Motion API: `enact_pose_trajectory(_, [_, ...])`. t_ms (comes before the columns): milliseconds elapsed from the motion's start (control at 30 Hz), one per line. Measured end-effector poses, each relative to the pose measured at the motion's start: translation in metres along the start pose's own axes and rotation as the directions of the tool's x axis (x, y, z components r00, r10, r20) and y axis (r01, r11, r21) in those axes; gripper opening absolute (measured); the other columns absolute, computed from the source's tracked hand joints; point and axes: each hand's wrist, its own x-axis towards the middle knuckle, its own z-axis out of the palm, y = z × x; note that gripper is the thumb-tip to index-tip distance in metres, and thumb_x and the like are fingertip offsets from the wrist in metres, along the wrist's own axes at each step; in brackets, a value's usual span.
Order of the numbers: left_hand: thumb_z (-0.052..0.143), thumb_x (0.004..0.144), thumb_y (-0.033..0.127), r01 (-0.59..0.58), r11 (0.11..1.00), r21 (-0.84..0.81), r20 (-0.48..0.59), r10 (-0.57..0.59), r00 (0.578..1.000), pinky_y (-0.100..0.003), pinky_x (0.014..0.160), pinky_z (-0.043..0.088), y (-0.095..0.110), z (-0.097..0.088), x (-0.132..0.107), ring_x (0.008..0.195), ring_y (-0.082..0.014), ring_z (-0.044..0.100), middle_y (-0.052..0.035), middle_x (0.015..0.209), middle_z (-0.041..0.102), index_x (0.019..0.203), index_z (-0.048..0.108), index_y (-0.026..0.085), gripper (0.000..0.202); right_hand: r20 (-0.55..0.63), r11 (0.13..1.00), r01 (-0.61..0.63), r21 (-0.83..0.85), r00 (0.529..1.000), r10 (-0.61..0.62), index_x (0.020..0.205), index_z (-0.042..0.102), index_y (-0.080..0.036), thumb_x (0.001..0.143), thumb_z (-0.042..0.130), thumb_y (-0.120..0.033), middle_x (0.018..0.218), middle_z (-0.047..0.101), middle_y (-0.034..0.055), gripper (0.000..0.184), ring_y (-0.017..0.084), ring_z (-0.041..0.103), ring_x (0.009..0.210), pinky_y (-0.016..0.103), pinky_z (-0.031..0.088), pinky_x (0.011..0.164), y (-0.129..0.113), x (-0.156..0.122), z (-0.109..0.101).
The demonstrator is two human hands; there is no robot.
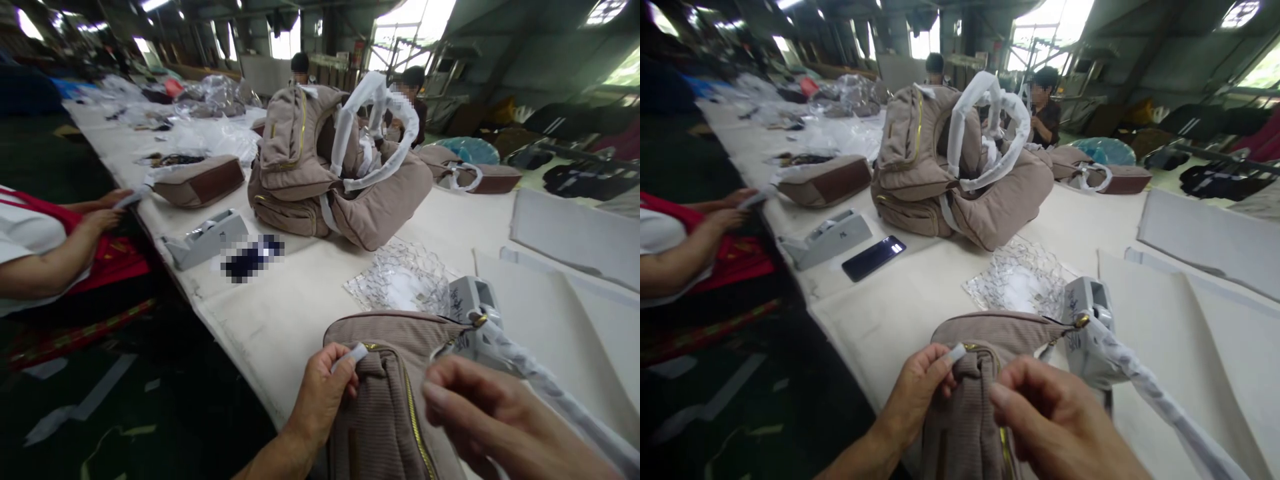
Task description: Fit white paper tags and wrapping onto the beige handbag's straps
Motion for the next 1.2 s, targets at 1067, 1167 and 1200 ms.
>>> enact_pose_trajectory(1067, [0.057, 0.074, 0.038, 0.104, 0.994, 0.022, 0.147, -0.106, 0.983, -0.019, 0.047, 0.034, 0.014, -0.007, 0.01, 0.047, -0.0077, 0.046, 0.0007, 0.058, 0.055, 0.073, 0.052, 0.014, 0.025, 0.01, 0.967, -0.052, -0.249, 0.998, 0.056, 0.071, 0.057, -0.015, 0.074, 0.053, -0.037, 0.04, 0.05, -0.0041, 0.022, 0.008, 0.045, 0.034, 0.015, 0.031, 0.034, 0.011, 0.071, 0.05])
enact_pose_trajectory(1167, [0.062, 0.069, 0.039, 0.197, 0.98, -0.007, 0.168, -0.193, 0.967, -0.019, 0.045, 0.034, 0.019, -0.008, 0.012, 0.044, -0.0074, 0.047, 0.0003, 0.057, 0.056, 0.07, 0.051, 0.014, 0.028, -0.033, 0.947, 0.027, -0.32, 0.999, -0.04, 0.072, 0.059, -0.016, 0.078, 0.05, -0.035, 0.045, 0.054, -0.0027, 0.022, 0.009, 0.048, 0.037, 0.016, 0.033, 0.037, 0.011, 0.067, 0.052])
enact_pose_trajectory(1200, [0.063, 0.067, 0.039, 0.245, 0.969, -0.016, 0.169, -0.239, 0.956, -0.019, 0.045, 0.035, 0.02, -0.009, 0.012, 0.043, -0.0071, 0.047, 0.0005, 0.057, 0.057, 0.07, 0.05, 0.014, 0.029, -0.041, 0.935, 0.067, -0.347, 0.995, -0.087, 0.072, 0.06, -0.016, 0.079, 0.049, -0.035, 0.048, 0.056, -0.0021, 0.023, 0.009, 0.049, 0.038, 0.017, 0.034, 0.039, 0.012, 0.066, 0.053])
